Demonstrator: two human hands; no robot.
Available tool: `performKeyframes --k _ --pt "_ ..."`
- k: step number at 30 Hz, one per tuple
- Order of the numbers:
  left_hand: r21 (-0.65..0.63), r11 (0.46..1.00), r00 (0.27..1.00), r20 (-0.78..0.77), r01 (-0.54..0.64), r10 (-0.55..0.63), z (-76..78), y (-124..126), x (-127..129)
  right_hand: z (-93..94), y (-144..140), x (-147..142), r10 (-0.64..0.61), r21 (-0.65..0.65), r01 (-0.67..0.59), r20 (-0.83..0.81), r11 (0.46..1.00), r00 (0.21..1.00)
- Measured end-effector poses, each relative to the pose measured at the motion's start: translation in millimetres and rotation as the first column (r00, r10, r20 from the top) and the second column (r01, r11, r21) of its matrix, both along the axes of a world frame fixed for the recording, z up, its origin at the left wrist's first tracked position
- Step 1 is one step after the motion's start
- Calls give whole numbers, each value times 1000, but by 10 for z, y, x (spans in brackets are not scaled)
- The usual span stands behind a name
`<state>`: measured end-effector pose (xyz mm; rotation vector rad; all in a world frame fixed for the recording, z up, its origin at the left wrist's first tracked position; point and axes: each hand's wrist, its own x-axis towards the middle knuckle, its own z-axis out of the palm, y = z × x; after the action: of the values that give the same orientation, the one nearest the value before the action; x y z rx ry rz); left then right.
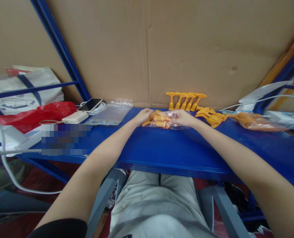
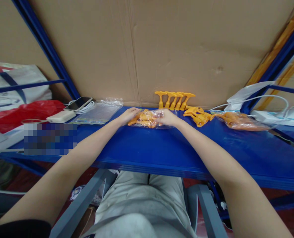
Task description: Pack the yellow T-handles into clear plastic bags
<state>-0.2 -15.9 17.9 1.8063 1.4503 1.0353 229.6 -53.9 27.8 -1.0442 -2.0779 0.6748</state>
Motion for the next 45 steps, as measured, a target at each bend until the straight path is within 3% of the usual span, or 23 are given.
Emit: performKeyframes --k 13,18,20,23,26,28,32,34,38,45 --pt "21 996 991 97 92 -94 -56 37 -9 -91 30 -100 11 15 -9 -134 1000 991" --pt "22 997 995 64 73 -74 -35 25 10 -75 23 -78 -22 -129 -5 -207 992 978" --pt "31 997 996 48 73 -74 -34 42 7 -70 26 -67 -80 -164 41 -237 986 968" --pt "27 997 997 23 77 -78 -57 88 -11 -50 30 -67 -215 -115 194 -216 974 952" --pt "57 995 996 -35 83 -81 -97 139 -35 10 6 -66 -382 -58 378 -138 924 914" --pt "99 991 993 -86 88 -79 -120 164 -48 70 -31 -55 -432 -136 421 -62 897 900" --pt "147 983 986 -142 110 -90 -132 172 -51 180 -107 -16 -318 -495 260 -36 829 947" --pt "151 981 984 -149 123 -100 -122 159 -49 204 -126 -4 -295 -590 197 -75 783 952" --pt "166 979 986 -138 118 -95 -93 128 -53 192 -143 -21 -280 -645 176 -62 743 958" --pt "153 985 994 -84 76 -64 -66 116 -75 170 -181 -87 -267 -617 186 -41 765 963"
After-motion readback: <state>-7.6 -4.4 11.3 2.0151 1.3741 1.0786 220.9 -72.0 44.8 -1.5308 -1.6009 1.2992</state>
